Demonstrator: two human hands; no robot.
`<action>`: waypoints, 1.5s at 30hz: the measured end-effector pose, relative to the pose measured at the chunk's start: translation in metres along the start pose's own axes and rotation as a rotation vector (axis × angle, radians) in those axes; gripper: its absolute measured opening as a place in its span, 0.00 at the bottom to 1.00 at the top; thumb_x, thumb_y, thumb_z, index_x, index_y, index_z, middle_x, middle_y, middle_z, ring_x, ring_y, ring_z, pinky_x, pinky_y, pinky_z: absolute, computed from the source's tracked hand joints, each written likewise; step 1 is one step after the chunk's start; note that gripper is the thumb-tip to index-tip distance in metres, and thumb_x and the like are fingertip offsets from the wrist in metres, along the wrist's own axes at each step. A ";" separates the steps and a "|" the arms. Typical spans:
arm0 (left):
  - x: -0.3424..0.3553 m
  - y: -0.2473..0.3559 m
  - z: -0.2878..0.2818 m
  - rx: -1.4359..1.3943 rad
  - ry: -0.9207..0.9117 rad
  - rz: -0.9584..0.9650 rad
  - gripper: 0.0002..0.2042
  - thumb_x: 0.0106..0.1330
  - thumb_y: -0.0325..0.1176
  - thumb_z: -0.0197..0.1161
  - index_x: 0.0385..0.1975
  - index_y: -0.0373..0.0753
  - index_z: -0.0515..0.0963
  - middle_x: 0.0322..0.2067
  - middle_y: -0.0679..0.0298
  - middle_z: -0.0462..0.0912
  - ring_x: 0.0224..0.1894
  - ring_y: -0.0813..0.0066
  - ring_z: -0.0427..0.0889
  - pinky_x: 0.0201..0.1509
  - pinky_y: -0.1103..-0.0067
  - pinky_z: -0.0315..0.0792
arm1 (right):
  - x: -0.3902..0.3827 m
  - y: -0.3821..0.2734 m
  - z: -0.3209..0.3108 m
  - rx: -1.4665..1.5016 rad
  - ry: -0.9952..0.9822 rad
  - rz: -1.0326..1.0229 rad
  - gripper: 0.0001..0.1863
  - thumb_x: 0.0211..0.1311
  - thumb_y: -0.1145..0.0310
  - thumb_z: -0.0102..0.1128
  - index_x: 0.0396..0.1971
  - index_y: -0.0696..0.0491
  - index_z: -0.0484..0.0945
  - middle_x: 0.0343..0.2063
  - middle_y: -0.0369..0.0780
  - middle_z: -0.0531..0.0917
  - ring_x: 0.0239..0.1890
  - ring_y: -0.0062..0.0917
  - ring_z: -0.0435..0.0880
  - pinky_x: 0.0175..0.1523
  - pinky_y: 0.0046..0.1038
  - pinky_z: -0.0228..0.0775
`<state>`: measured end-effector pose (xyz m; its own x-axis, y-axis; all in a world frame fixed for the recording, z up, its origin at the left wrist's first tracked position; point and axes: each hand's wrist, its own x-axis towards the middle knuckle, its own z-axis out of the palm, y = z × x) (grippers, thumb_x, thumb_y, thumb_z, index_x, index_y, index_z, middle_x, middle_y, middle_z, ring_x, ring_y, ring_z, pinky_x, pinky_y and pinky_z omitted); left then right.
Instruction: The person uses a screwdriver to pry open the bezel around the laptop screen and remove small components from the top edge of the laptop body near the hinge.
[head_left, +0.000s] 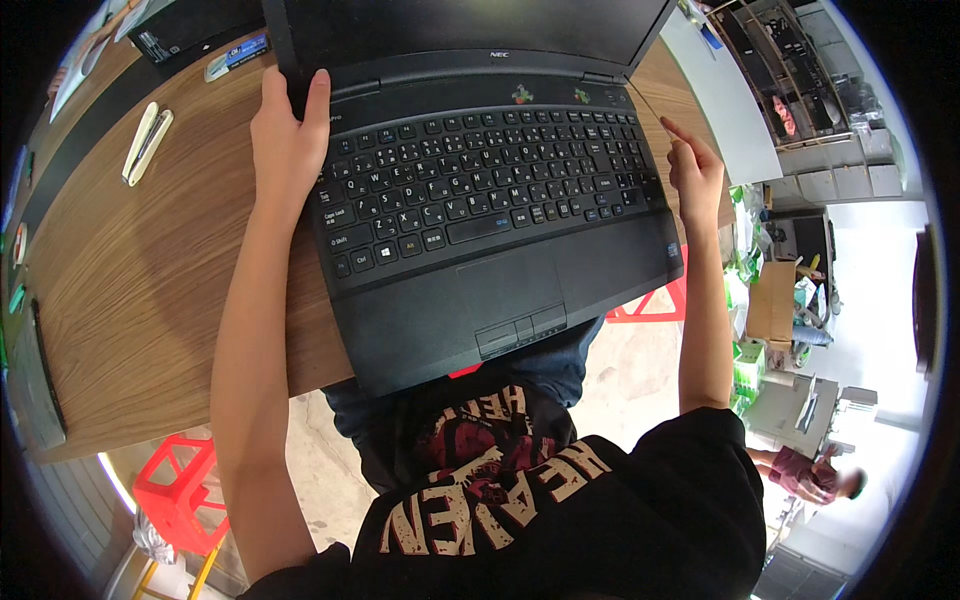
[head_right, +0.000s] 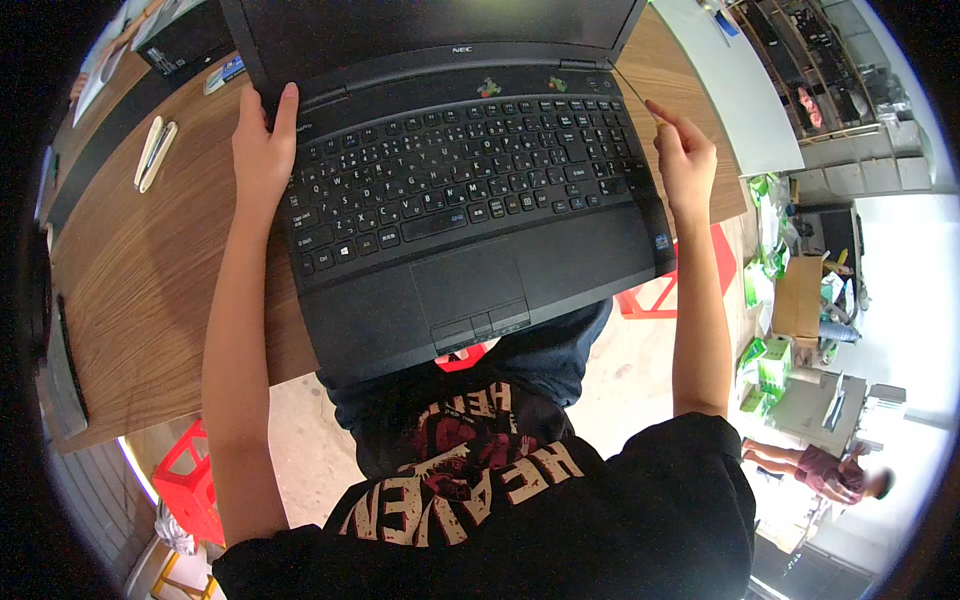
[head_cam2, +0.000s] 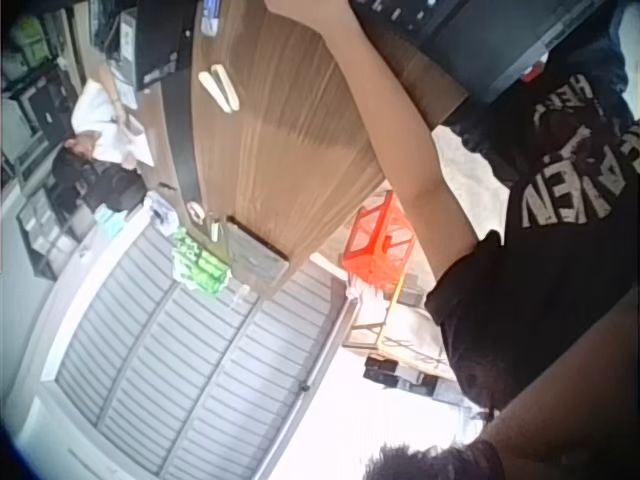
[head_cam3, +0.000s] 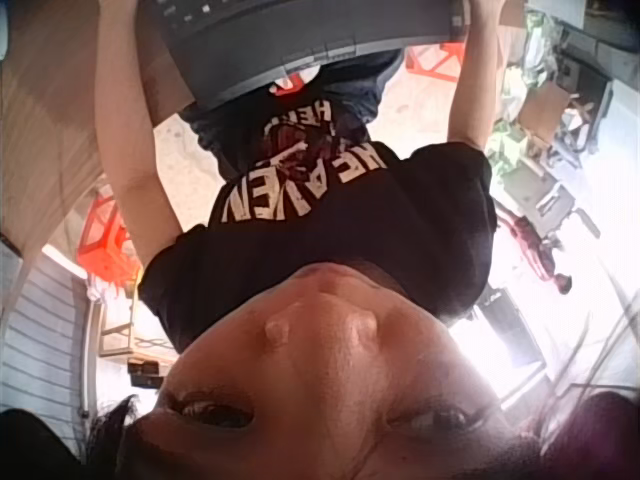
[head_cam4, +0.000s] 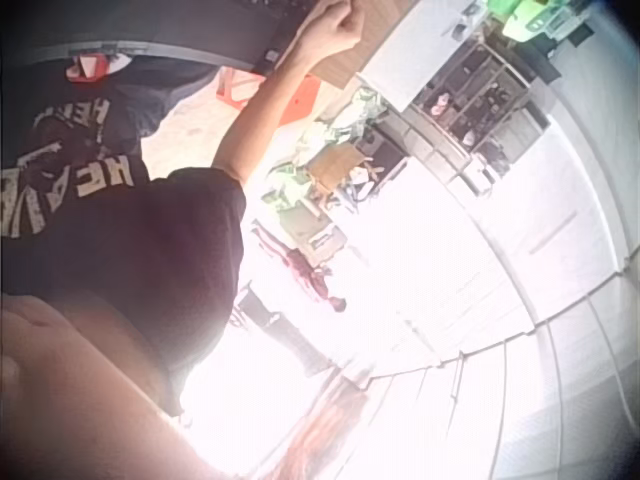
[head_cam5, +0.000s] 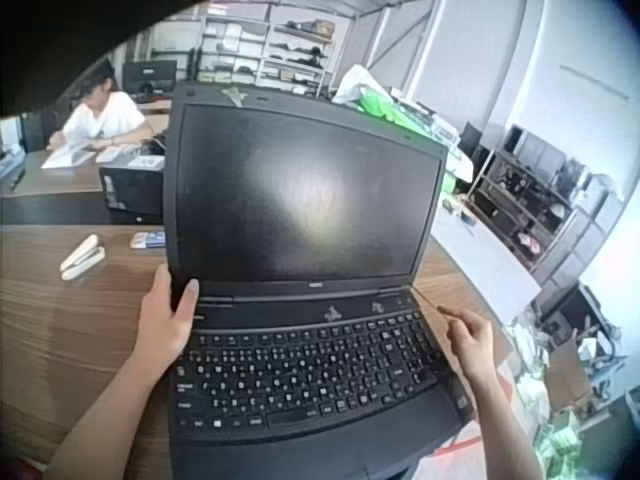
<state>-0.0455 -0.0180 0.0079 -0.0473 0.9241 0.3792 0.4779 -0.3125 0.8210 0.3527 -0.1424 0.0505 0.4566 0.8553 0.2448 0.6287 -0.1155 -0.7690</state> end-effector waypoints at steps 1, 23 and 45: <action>0.000 0.000 0.001 0.002 -0.010 -0.018 0.15 0.66 0.42 0.55 0.38 0.34 0.68 0.27 0.51 0.80 0.29 0.58 0.80 0.38 0.70 0.71 | 0.000 0.000 -0.001 -0.005 0.000 0.004 0.17 0.63 0.73 0.44 0.49 0.59 0.77 0.17 0.26 0.65 0.15 0.06 0.57 0.18 0.12 0.48; 0.001 -0.004 0.002 -0.035 0.005 0.010 0.15 0.66 0.43 0.55 0.37 0.35 0.68 0.26 0.51 0.79 0.28 0.59 0.80 0.36 0.71 0.71 | 0.005 -0.004 -0.004 0.332 -0.027 0.165 0.16 0.62 0.71 0.47 0.45 0.59 0.79 0.17 0.30 0.69 0.16 0.08 0.61 0.19 0.13 0.50; 0.001 0.000 0.001 0.005 -0.014 -0.015 0.16 0.67 0.45 0.54 0.37 0.35 0.67 0.28 0.51 0.79 0.31 0.57 0.80 0.39 0.70 0.71 | 0.001 -0.030 0.007 -0.561 0.226 -0.498 0.09 0.58 0.75 0.52 0.36 0.52 0.81 0.24 0.44 0.77 0.24 0.33 0.79 0.31 0.33 0.71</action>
<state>-0.0447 -0.0171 0.0076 -0.0418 0.9318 0.3605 0.4818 -0.2973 0.8243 0.3297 -0.1349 0.0701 0.1167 0.7569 0.6430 0.9897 -0.0345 -0.1390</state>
